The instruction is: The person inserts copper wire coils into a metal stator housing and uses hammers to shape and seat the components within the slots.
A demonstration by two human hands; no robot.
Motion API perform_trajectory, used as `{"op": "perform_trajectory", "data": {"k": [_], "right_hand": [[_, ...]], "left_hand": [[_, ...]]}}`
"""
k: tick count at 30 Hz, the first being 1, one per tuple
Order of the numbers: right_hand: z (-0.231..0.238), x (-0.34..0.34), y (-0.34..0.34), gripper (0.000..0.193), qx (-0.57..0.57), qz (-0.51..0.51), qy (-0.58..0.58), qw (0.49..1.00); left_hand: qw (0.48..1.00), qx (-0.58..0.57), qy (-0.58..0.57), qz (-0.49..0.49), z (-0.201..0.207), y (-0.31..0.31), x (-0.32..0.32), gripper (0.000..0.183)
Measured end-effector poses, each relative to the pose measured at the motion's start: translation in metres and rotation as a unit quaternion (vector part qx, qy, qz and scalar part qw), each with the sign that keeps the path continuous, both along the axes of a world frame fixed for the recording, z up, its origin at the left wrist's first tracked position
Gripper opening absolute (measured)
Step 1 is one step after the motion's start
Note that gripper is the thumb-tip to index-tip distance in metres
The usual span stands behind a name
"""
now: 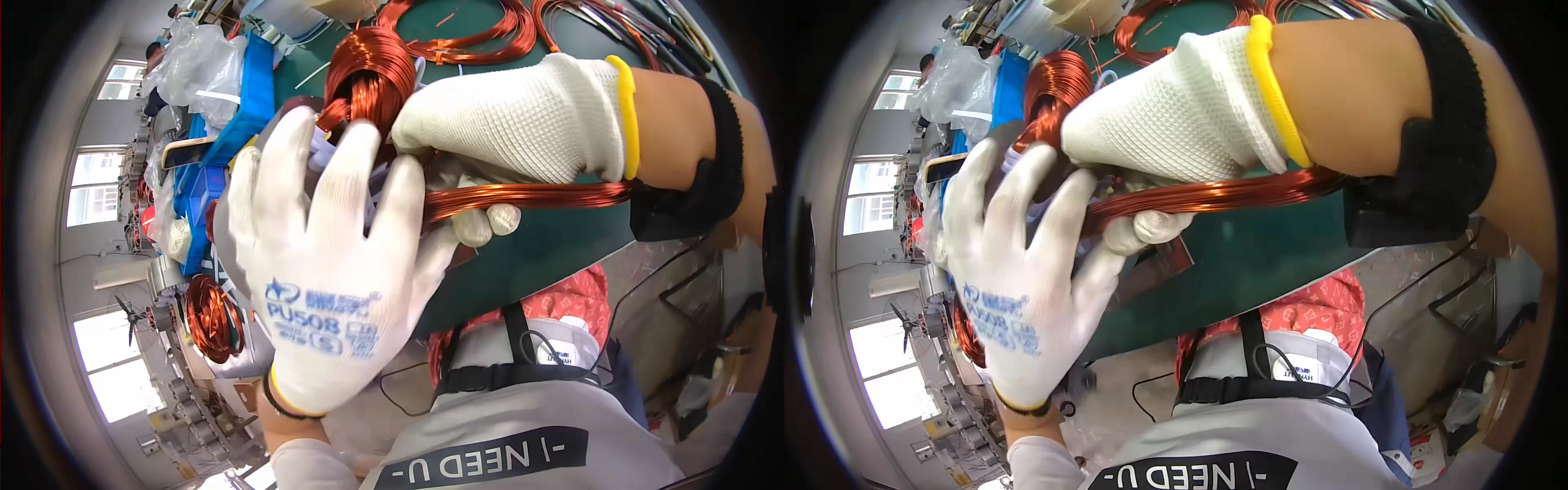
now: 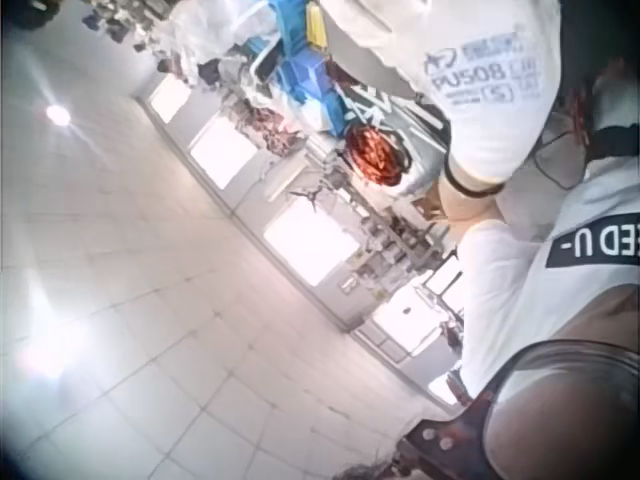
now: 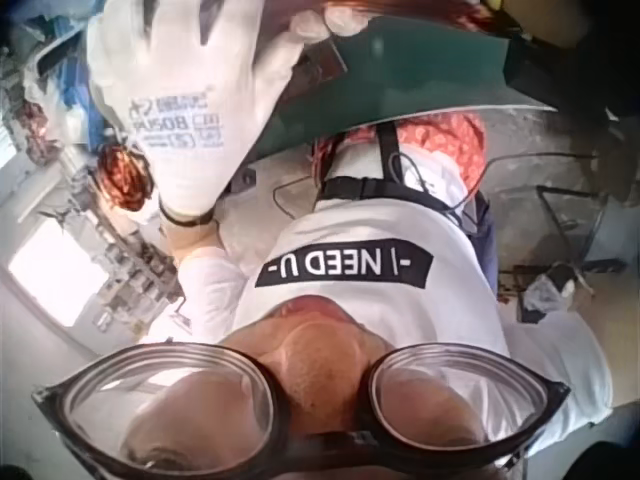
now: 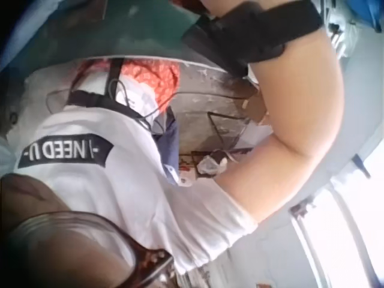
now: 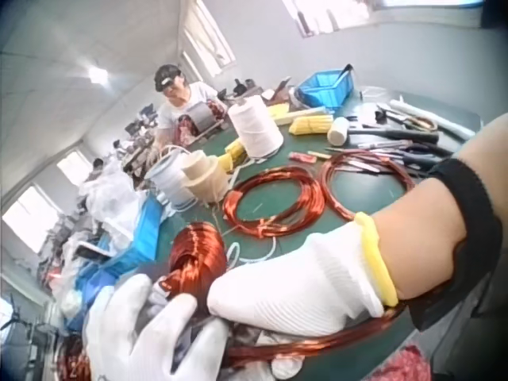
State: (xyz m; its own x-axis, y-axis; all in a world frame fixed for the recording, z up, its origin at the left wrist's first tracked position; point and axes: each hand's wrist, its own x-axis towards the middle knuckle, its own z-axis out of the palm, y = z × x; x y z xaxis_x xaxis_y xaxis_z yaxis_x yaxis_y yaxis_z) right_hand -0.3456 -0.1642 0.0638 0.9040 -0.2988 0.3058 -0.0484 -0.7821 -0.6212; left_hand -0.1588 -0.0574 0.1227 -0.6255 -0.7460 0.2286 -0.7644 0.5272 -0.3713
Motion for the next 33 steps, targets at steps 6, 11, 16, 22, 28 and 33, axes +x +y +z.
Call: {"op": "perform_trajectory", "data": {"k": [6,11,16,22,28,33], "right_hand": [[0.014,0.003,-0.033,0.022,-0.294,0.142,0.081,0.942],[0.042,0.037,-0.009,0.031,-0.064,-0.087,0.455,0.884],[0.003,0.020,0.019,0.028,0.141,-0.205,0.272,0.930],[0.007,-0.001,0.037,0.036,0.096,-0.186,0.216,0.954],[0.005,0.007,0.028,0.038,0.085,-0.135,0.264,0.951],[0.009,0.012,0.023,0.032,0.153,-0.178,0.172,0.957]], "left_hand": [[1.000,-0.012,0.021,-0.012,0.003,0.004,0.004,0.032],[1.000,-0.016,0.008,-0.002,0.000,0.002,0.003,0.034],[1.000,-0.002,0.004,0.004,0.004,0.006,0.000,0.041],[1.000,-0.011,-0.014,0.000,0.001,0.006,-0.002,0.058],[0.999,0.002,-0.024,0.035,0.005,0.006,-0.004,0.065],[0.999,-0.007,-0.030,0.041,0.005,0.008,-0.003,0.065]]}}
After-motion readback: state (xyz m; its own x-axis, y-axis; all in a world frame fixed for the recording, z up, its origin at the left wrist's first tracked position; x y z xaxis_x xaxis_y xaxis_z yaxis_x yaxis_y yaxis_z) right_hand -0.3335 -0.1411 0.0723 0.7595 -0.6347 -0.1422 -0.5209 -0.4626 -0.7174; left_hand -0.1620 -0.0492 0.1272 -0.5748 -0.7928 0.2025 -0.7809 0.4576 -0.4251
